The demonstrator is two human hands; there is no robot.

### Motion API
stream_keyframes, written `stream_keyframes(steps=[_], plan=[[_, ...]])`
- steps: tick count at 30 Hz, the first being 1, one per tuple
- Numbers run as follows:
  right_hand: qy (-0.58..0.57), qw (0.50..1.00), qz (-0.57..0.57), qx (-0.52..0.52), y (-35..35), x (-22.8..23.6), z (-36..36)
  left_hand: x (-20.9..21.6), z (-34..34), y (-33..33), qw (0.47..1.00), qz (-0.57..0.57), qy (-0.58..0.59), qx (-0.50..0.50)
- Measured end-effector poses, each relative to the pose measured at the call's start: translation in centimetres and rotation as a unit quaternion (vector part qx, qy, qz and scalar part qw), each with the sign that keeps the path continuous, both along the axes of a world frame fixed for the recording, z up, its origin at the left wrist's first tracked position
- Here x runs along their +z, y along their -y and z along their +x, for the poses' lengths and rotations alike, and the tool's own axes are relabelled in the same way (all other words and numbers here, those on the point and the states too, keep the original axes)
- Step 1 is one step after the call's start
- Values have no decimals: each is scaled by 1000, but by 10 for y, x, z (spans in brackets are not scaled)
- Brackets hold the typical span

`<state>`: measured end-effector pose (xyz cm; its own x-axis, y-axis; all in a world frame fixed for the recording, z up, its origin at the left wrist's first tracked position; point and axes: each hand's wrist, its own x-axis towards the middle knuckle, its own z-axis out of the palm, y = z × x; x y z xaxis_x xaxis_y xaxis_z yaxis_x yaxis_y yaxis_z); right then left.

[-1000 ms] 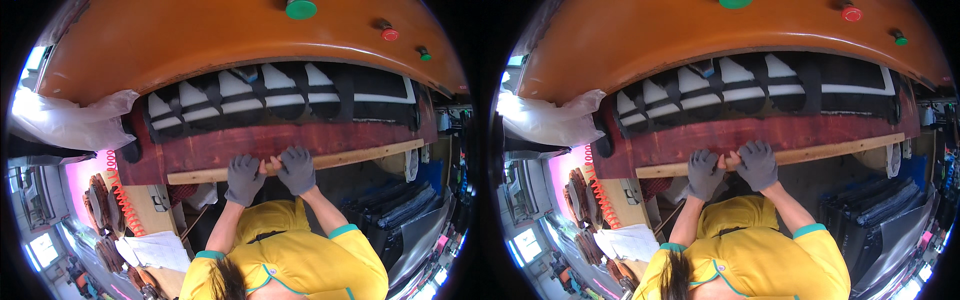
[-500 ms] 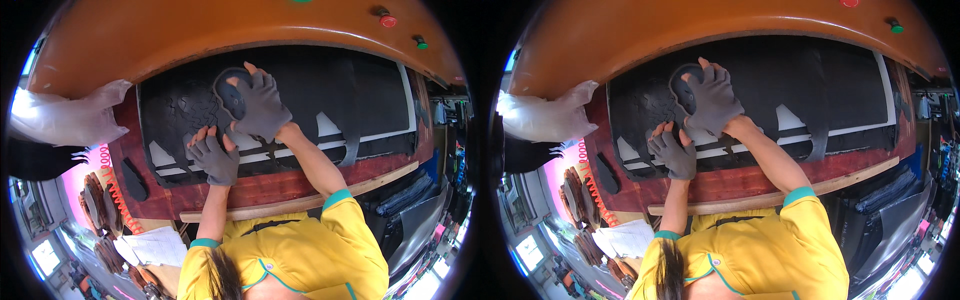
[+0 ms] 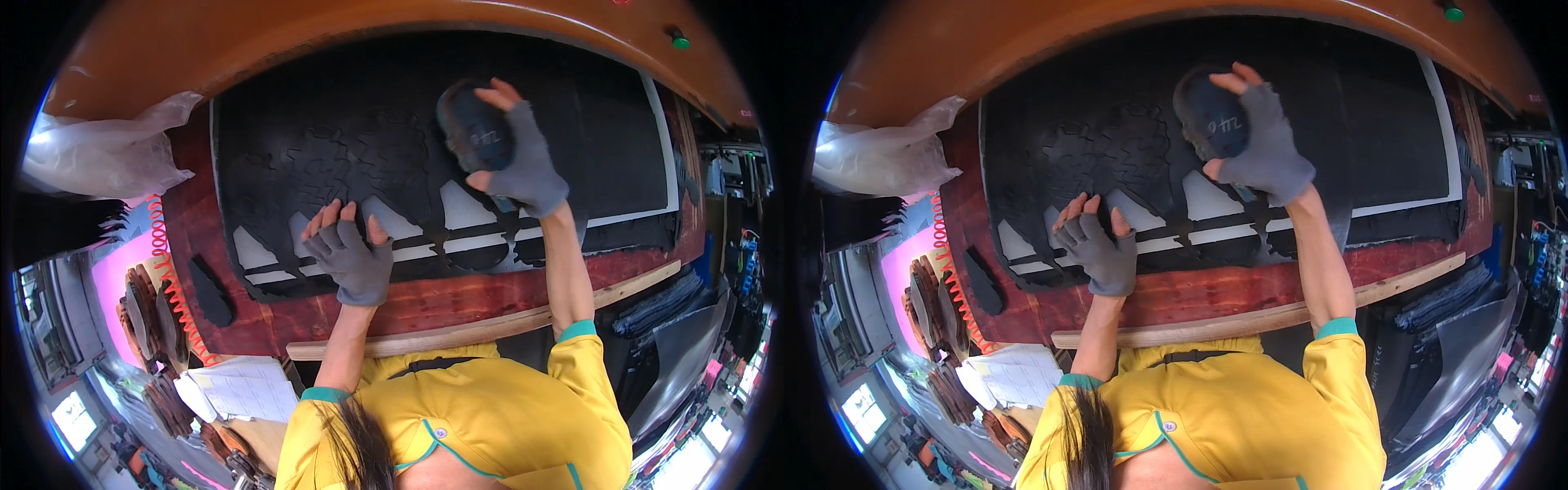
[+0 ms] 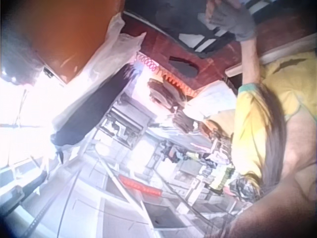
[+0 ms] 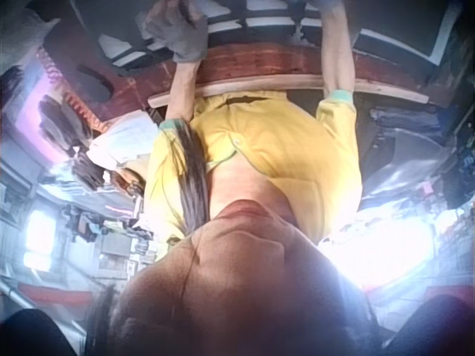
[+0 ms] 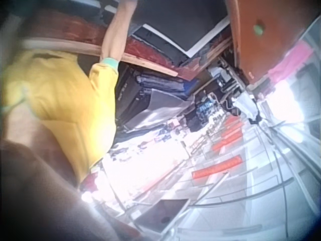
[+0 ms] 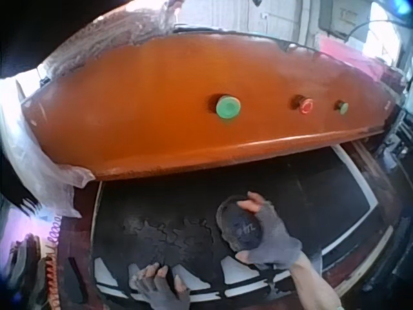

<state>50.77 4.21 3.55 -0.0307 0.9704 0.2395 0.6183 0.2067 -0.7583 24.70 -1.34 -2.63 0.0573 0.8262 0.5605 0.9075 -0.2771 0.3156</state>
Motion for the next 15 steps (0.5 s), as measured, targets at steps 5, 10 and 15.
stream_keyframes(steps=[5,10,15], plan=[[149,979,10,-140,35,-25,-24,-3,6,1,1000,9,1,-13],[115,973,122,-158,60,-52,-29,-3,11,-4,1000,10,8,-2],[83,971,166,-148,41,-71,-17,-7,17,-24,999,38,9,1]])
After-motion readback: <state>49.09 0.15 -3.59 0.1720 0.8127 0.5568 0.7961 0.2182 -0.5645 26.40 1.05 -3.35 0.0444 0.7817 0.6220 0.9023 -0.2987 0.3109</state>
